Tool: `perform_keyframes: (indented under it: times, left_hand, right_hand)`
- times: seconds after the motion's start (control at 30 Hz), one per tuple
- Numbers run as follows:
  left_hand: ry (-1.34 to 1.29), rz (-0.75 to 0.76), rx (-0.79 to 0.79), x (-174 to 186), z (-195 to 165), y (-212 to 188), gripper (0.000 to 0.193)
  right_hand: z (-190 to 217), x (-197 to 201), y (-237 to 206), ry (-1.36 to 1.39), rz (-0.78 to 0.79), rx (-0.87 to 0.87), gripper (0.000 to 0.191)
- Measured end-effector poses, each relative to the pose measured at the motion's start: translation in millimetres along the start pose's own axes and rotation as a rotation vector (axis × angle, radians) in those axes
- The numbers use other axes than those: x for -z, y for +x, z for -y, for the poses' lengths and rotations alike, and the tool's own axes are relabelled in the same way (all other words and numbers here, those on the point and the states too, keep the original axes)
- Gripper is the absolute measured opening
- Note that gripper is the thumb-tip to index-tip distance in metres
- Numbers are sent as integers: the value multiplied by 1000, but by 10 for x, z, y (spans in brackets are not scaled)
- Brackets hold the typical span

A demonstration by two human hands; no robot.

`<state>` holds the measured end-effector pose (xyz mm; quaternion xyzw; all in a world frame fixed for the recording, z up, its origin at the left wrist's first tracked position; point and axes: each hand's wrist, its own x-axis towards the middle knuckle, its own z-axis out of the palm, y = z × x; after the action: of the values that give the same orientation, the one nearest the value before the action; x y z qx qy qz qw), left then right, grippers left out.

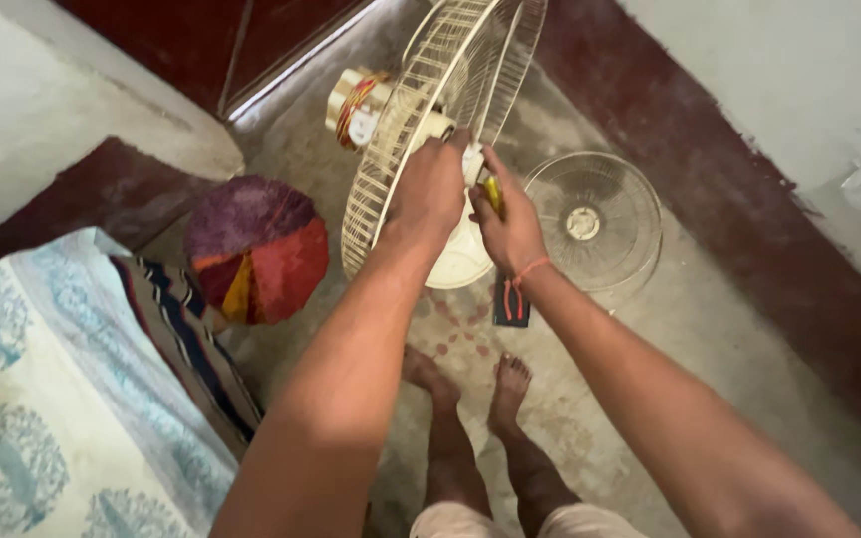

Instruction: The person services a pedestal fan on the floor. They use a screwdriver to loosen the rear guard cap, remove the front grille and fan blades, then use pliers on the fan motor hub, working on the disassembled parts.

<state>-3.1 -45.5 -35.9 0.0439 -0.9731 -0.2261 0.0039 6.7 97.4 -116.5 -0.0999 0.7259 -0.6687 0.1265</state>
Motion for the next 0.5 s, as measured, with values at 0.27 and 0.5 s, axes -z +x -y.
perform_keyframes:
  times: [0.27,0.5]
  left_hand:
    - [-5,-51,-40,-40,32,3,37]
    - [-66,4,12,-34,11,-25,38]
  right_hand:
    - [-56,-17,192,228,-8,-306,52]
    - [19,-24,46,-92,-1,-26,63]
